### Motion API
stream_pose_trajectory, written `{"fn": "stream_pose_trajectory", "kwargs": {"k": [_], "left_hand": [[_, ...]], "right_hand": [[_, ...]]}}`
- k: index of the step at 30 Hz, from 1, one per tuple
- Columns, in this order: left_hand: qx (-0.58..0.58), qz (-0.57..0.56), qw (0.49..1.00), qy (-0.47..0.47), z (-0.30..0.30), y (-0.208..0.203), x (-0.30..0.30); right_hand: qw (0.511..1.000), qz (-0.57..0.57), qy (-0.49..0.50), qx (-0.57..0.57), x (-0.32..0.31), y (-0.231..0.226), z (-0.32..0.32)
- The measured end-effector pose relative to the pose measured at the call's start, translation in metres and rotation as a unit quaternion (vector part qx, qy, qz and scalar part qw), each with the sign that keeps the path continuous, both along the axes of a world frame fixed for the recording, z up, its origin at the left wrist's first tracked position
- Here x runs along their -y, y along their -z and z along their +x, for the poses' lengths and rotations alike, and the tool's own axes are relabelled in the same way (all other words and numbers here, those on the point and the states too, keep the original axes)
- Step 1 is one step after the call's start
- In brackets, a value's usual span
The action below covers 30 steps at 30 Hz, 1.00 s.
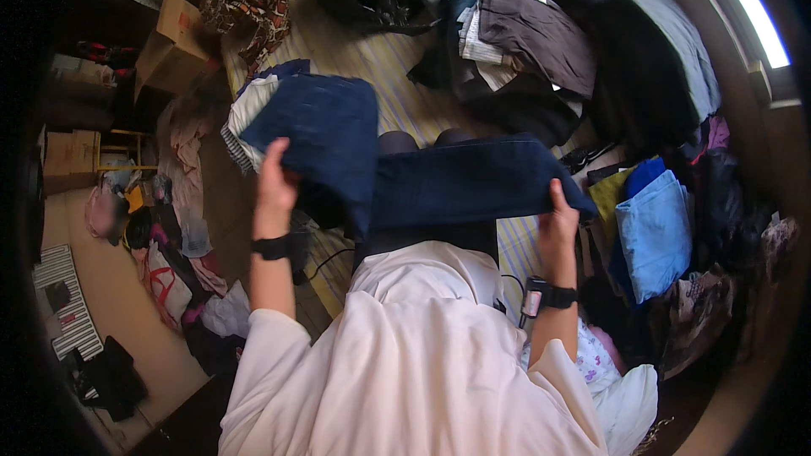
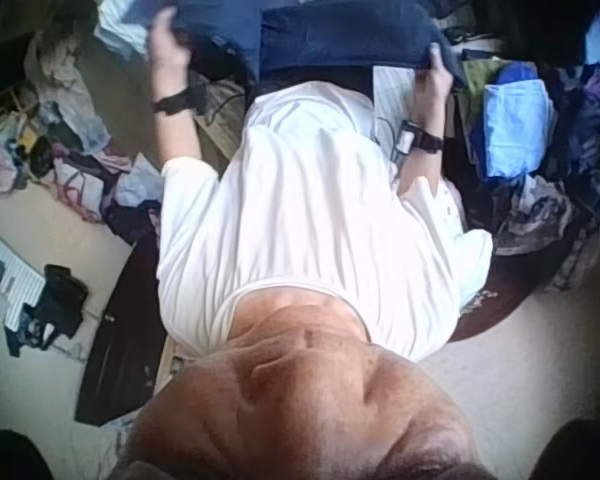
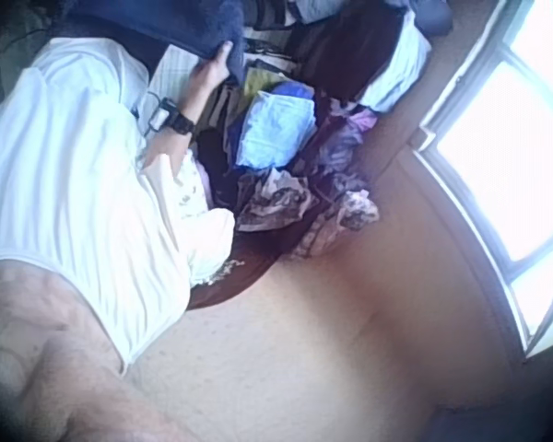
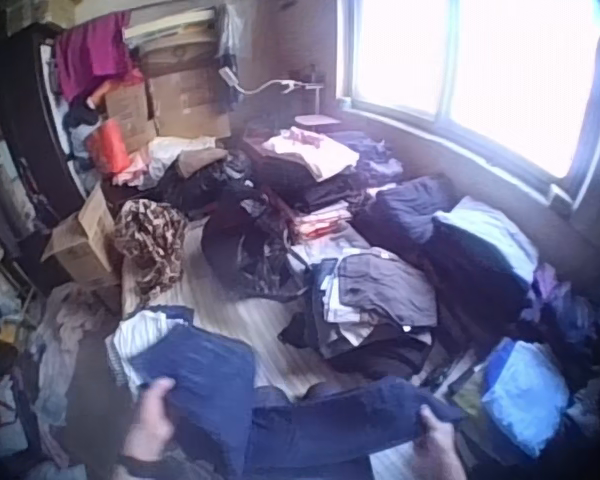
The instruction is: Folding various items of clothing, including shirts and pants, and organizing them on a bed.
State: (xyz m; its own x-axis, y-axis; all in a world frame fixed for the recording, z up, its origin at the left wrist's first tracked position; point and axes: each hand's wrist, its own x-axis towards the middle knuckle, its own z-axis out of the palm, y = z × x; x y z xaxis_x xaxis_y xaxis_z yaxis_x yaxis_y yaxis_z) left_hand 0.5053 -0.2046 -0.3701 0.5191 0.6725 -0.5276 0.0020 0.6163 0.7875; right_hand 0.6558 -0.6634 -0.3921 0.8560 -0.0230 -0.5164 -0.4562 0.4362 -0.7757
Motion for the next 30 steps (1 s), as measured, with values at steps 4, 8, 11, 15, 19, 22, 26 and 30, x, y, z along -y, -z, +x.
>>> {"fn": "stream_pose_trajectory", "kwargs": {"k": [4,8,11,15,19,22,26,30], "left_hand": [[0.061,0.056,0.992,-0.092,-0.056,-0.091,-0.060],[0.071,-0.018,0.990,-0.117,-0.112,-0.052,-0.099],[0.099,-0.078,0.984,-0.125,-0.133,0.016,-0.096],[0.119,-0.138,0.978,-0.103,-0.137,0.072,-0.070],[0.117,-0.115,0.981,-0.099,-0.137,0.064,-0.060],[0.104,-0.086,0.985,-0.106,-0.142,0.057,-0.060],[0.101,-0.058,0.986,-0.121,-0.139,0.056,-0.054],[0.077,0.023,0.990,-0.115,-0.125,0.041,-0.045]], "right_hand": [[0.987,-0.104,0.065,0.108,0.051,-0.027,0.026],[0.980,-0.163,0.052,0.099,0.098,-0.010,0.049],[0.967,-0.216,0.012,0.136,0.127,0.025,0.063],[0.934,-0.318,0.059,0.153,0.052,0.017,0.074],[0.854,-0.447,0.030,0.264,-0.014,0.019,0.077],[0.741,-0.596,-0.211,0.226,-0.094,0.014,0.038],[0.532,-0.560,-0.454,0.444,-0.187,0.009,-0.059],[0.412,-0.558,-0.613,0.378,-0.173,0.032,-0.079]]}}
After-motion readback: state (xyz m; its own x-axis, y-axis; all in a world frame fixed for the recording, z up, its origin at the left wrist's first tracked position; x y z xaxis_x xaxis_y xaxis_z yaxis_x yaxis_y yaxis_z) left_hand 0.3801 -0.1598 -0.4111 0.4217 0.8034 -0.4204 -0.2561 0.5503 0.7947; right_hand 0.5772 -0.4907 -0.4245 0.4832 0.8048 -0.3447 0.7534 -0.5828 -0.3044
